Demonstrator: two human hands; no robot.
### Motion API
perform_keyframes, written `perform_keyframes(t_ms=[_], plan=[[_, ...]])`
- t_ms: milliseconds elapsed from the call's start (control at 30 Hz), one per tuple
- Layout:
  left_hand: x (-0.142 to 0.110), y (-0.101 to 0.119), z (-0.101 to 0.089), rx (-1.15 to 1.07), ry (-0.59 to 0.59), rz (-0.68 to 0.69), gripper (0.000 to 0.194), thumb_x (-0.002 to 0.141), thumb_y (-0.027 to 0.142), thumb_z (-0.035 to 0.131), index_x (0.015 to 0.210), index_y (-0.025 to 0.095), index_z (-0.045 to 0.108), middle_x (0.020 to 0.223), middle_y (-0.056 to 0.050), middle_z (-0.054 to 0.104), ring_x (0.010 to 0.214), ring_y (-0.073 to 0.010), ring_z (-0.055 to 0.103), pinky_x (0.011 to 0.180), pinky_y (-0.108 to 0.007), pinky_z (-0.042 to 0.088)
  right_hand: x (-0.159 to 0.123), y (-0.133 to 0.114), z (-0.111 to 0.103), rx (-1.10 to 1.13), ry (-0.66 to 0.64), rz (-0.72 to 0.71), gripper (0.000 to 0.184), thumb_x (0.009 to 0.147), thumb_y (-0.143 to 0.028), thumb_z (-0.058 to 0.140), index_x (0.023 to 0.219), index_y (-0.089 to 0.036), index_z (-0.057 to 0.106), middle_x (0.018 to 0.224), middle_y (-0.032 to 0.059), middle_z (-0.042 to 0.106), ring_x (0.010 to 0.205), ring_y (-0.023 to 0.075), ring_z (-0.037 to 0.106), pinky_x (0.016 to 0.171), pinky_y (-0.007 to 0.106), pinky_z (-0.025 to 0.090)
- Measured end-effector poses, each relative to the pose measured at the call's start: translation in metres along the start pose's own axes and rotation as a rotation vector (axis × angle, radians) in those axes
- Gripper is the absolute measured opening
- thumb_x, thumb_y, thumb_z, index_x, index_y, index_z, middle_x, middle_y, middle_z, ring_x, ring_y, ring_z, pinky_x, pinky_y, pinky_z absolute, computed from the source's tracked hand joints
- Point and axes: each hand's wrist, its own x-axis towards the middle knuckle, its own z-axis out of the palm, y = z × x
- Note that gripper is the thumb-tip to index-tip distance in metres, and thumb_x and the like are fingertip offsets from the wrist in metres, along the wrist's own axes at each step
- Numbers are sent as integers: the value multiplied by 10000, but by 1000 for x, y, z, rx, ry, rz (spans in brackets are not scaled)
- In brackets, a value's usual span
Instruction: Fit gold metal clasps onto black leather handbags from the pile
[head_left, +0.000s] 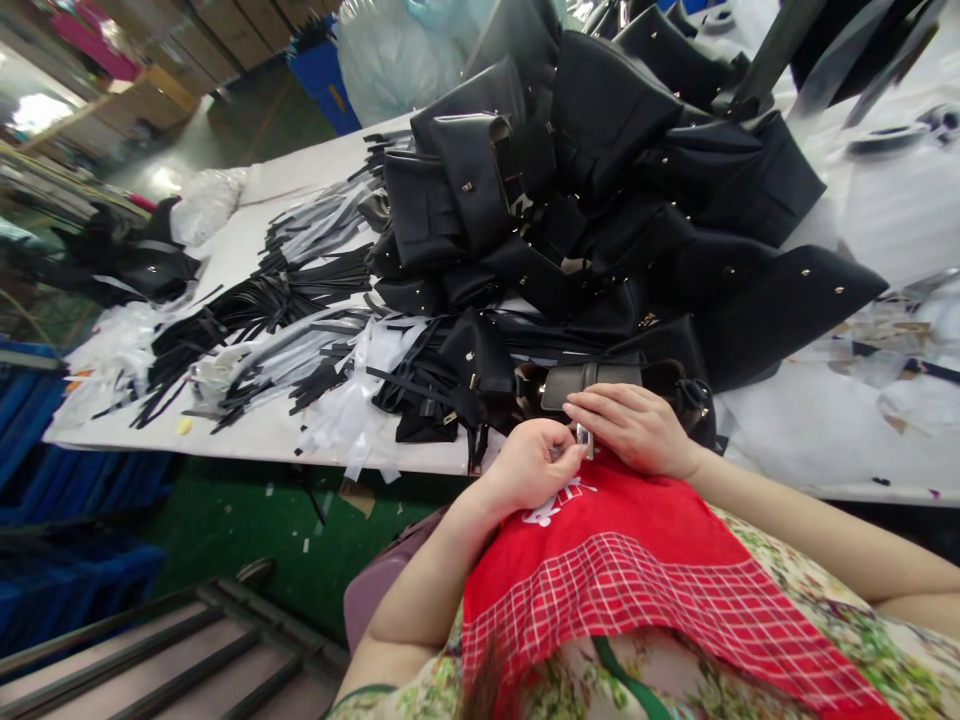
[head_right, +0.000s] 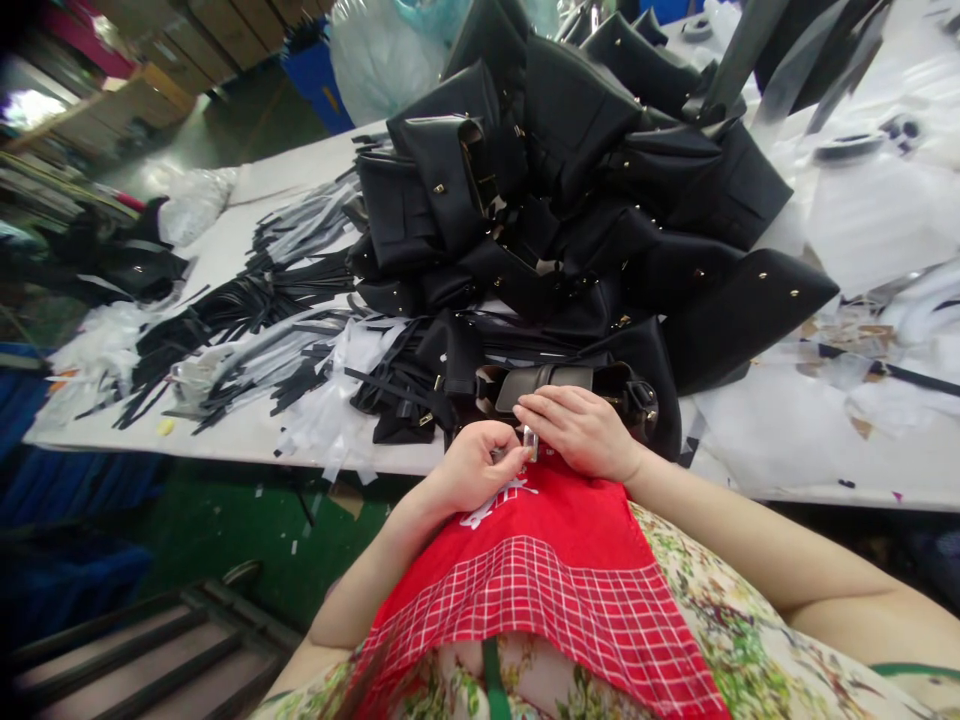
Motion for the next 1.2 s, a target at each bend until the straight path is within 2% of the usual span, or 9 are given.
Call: perform_keyframes(t_ms=[67,200,333,467,600,700,833,967,1200], plan=[[0,-3,3,45,31,-1,277,790,210,560,522,162,510,540,33,478,517,-81,409,506,-229,318,1,1,2,19,-25,10,334,938,-202,509,1237,-275,639,1242,32,660,1133,224,580,960,367,471],[2,-11,9,182,34,10,277,741,178,569,487,172,458,512,37,442,495,-79,393,495,-242,293,7,6,7,-7,-91,107,406,860,-186,593,1264,-212,614,1322,85,597,1239,275,506,1045,432,421],[5,-18,16,399,83,21,280,789,205,555,518,181,488,558,6,505,528,-106,444,534,-269,323,13,10,11,-32,-188,46,365,885,-147,551,1232,-233,623,1285,72,605,1226,245,515,1099,438,358],[-1,-19,16,721,192,173,250,880,169,464,663,175,588,671,-50,575,637,-157,524,590,-304,341,15,9,13,-47,-173,71,308,912,-137,505,1178,-206,644,1121,71,659,1092,210,578,1096,412,353],[-14,-19,10,833,277,380,288,930,196,433,699,195,606,621,-37,534,626,-164,506,561,-323,291,15,6,15,-53,-136,98,303,917,-152,491,1181,-175,640,1072,89,660,1077,225,576,1056,409,380],[-18,-18,6,732,413,401,323,930,204,450,625,199,555,584,-24,501,599,-155,478,572,-319,297,14,5,17,-49,-124,89,310,918,-150,495,1196,-157,632,1089,100,654,1095,234,566,1044,411,388],[-15,-18,5,408,514,230,352,929,231,473,578,199,477,566,-3,474,570,-133,458,577,-292,327,12,6,19,-42,-82,87,310,912,-135,507,1194,-131,634,1099,117,648,1095,238,566,1030,413,407],[-17,-21,8,199,524,175,328,921,260,512,602,189,483,564,16,459,557,-117,454,572,-276,342,10,6,19,-46,-46,79,306,912,-127,510,1191,-125,635,1097,118,646,1091,235,568,1023,405,417],[-24,-22,9,52,415,126,307,915,289,520,631,174,542,597,-2,518,583,-119,474,591,-277,360,10,8,17,-24,-22,36,295,901,-212,577,1183,-172,655,1145,113,650,1122,252,568,1029,428,423]])
